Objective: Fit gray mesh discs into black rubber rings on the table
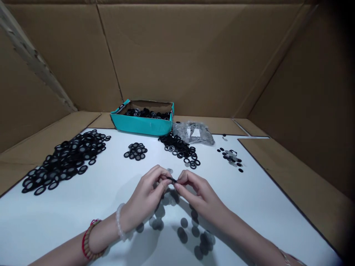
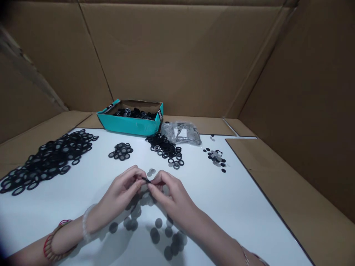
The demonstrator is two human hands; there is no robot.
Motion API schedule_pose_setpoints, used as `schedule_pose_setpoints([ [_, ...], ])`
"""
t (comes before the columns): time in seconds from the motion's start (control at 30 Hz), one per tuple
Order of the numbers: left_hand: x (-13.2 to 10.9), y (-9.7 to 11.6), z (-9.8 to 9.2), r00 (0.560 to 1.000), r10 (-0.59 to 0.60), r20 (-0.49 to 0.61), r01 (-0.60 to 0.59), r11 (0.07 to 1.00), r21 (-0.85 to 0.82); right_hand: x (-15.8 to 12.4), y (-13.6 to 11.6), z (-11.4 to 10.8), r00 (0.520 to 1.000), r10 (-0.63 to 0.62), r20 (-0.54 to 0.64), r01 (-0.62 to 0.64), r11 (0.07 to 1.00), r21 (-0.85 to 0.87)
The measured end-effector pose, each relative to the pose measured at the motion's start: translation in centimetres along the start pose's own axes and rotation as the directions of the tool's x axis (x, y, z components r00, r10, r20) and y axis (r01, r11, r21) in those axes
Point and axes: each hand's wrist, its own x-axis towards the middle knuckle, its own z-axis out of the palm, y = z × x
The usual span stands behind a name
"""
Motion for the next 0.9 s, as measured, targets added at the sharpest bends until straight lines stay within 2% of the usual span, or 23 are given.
schedule_pose_setpoints([
  [0.07,0.05,-0.04,0.18,0.995,-0.097,0.021,0.099,0.985,-0.138,0.05,-0.05,-0.07,1.0,-0.006,0.004,0.007,1.0,-0.029],
  [0.13,0.14,-0.11,0.23,0.989,-0.137,0.055,0.145,0.967,-0.21,0.08,-0.04,-0.11,0.999,-0.031,0.01,0.032,0.997,-0.072],
  [0.3,0.28,-0.21,-0.23,0.993,-0.05,0.109,0.06,0.994,-0.09,0.04,0.13,-0.02,0.996,-0.068,0.06,0.075,0.99,-0.121],
  [0.47,0.27,-0.29,-0.41,0.996,-0.034,0.082,0.035,0.999,-0.002,0.02,0.15,0.07,0.99,-0.126,0.064,0.133,0.984,-0.118],
  [0.57,0.26,-0.26,-0.26,0.996,-0.067,0.064,0.07,0.997,-0.037,-0.06,0.15,0.02,0.985,-0.167,0.039,0.17,0.979,-0.109],
  [0.67,0.29,-0.1,-0.17,0.993,-0.11,0.052,0.116,0.985,-0.126,-0.14,0.13,0.0,0.989,-0.146,0.023,0.147,0.985,-0.092],
  [0.73,0.31,0.02,-0.19,0.987,-0.139,0.084,0.154,0.966,-0.209,-0.16,0.09,-0.01,0.994,-0.106,0.029,0.107,0.991,-0.075],
  [0.8,0.31,0.07,-0.26,0.975,-0.153,0.161,0.194,0.94,-0.28,-0.14,0.06,-0.04,0.995,-0.086,0.043,0.088,0.994,-0.066],
  [0.87,0.31,0.02,-0.35,0.968,-0.142,0.205,0.198,0.936,-0.29,-0.08,0.08,-0.14,0.995,-0.088,0.048,0.092,0.992,-0.081],
  [0.9,0.32,-0.05,-0.4,0.973,-0.124,0.193,0.172,0.951,-0.256,-0.03,0.11,-0.21,0.995,-0.088,0.048,0.092,0.991,-0.095],
])
